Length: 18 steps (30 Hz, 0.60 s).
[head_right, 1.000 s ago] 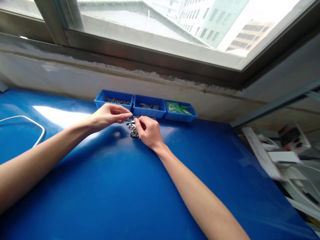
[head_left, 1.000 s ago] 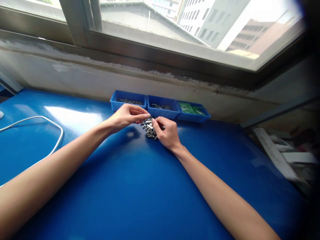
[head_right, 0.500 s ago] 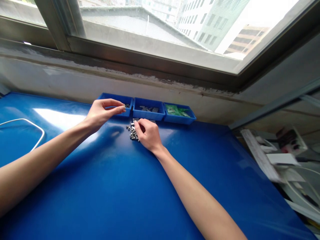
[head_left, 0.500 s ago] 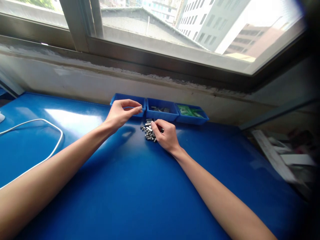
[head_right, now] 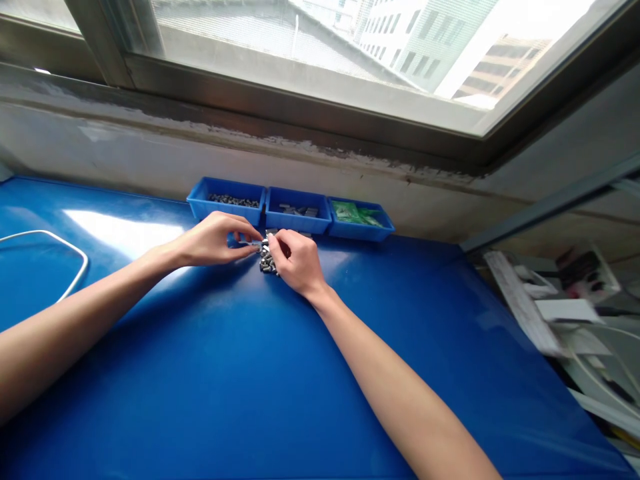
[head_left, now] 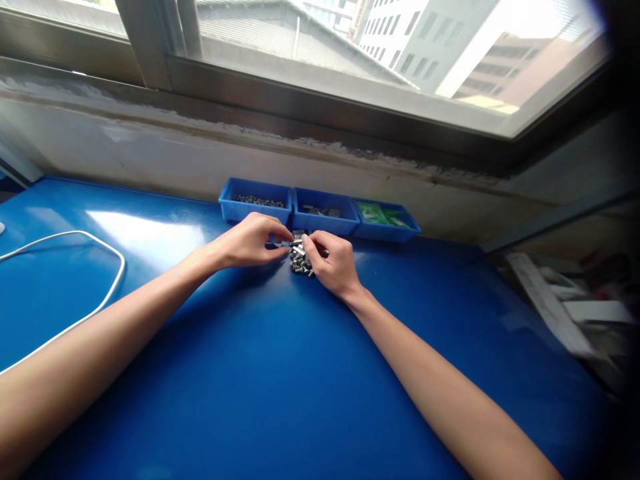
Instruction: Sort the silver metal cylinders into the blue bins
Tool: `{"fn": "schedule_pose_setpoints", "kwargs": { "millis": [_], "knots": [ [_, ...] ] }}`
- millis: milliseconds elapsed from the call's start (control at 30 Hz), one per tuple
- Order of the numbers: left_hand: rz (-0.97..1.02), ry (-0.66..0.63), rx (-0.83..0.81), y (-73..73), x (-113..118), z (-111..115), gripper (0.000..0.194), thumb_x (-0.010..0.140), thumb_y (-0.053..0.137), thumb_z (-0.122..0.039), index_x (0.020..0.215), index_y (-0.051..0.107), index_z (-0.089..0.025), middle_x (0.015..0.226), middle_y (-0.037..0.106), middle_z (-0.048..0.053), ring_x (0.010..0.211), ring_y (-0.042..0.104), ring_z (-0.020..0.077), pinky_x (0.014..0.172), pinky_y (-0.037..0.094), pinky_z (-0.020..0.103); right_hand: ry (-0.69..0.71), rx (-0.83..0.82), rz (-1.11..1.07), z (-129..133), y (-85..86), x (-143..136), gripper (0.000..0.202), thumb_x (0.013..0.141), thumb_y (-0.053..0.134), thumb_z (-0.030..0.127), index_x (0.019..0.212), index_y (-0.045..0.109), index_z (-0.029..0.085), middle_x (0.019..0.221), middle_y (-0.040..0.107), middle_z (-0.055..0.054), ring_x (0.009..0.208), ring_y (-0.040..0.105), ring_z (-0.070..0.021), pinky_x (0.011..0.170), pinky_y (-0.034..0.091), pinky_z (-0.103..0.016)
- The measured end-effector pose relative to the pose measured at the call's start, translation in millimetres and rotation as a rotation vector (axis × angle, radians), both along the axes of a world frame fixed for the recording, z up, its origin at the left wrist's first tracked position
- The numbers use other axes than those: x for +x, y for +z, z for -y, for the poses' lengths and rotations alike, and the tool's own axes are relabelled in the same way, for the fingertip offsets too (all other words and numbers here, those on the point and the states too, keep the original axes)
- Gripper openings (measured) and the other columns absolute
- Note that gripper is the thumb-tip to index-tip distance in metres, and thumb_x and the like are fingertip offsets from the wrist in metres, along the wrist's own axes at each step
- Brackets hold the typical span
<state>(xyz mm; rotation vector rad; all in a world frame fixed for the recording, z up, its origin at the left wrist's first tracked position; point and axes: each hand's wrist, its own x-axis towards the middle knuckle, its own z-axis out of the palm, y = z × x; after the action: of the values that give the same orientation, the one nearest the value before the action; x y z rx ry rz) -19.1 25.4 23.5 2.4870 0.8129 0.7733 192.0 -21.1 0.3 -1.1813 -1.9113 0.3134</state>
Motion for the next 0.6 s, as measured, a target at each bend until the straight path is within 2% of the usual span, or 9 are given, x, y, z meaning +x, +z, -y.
{"fn": "schedule_pose_setpoints", "kwargs": {
  "millis": [67, 167, 433, 600],
  "knots": [
    [-0.042, -0.058, 0.015, -3.0, 0.3, 0.0, 0.023, 0.080, 0.067, -0.023, 0.100, 0.079, -0.018, 0.098, 0.077, 0.007, 0.084, 0.070, 0.0190, 0.077, 0.051, 0.026, 0.000, 0.002, -0.005, 0.2, 0.7, -0.4, 0.035, 0.099, 0.053, 0.036, 0.067, 0.053, 0.020, 0.063, 0.055, 0.000, 0.058, 0.048, -0.0135, 0.061, 0.037, -0.029],
    [-0.052, -0.080, 0.014, -7.2, 0.8, -0.9, 0.022, 0.082, 0.064, -0.019, 0.100, 0.077, -0.017, 0.097, 0.075, 0.008, 0.082, 0.069, 0.0183, 0.075, 0.051, 0.025, 0.002, 0.006, 0.000, -0.2, 0.5, -0.6, 0.036, 0.099, 0.053, 0.036, 0.067, 0.053, 0.020, 0.062, 0.054, 0.001, 0.058, 0.048, -0.0132, 0.061, 0.037, -0.029],
    [-0.053, -0.035, -0.023, -7.2, 0.2, -0.4, 0.015, 0.082, 0.063, -0.017, 0.090, 0.075, -0.015, 0.085, 0.076, 0.003, 0.075, 0.068, 0.0146, 0.070, 0.048, 0.022, -0.004, 0.018, -0.004, -0.9, -0.8, -0.6, 0.036, 0.098, 0.054, 0.036, 0.066, 0.053, 0.020, 0.062, 0.054, 0.001, 0.058, 0.048, -0.0131, 0.062, 0.037, -0.029],
    [0.052, 0.018, -0.119, -5.6, 2.8, 1.4, 0.015, 0.081, 0.067, -0.020, 0.090, 0.077, -0.015, 0.085, 0.077, 0.003, 0.076, 0.071, 0.0151, 0.070, 0.050, 0.021, 0.002, 0.015, -0.002, -1.0, -1.4, 0.1, 0.035, 0.099, 0.053, 0.035, 0.068, 0.054, 0.020, 0.063, 0.055, 0.000, 0.059, 0.048, -0.0134, 0.062, 0.037, -0.029]
  ]
}}
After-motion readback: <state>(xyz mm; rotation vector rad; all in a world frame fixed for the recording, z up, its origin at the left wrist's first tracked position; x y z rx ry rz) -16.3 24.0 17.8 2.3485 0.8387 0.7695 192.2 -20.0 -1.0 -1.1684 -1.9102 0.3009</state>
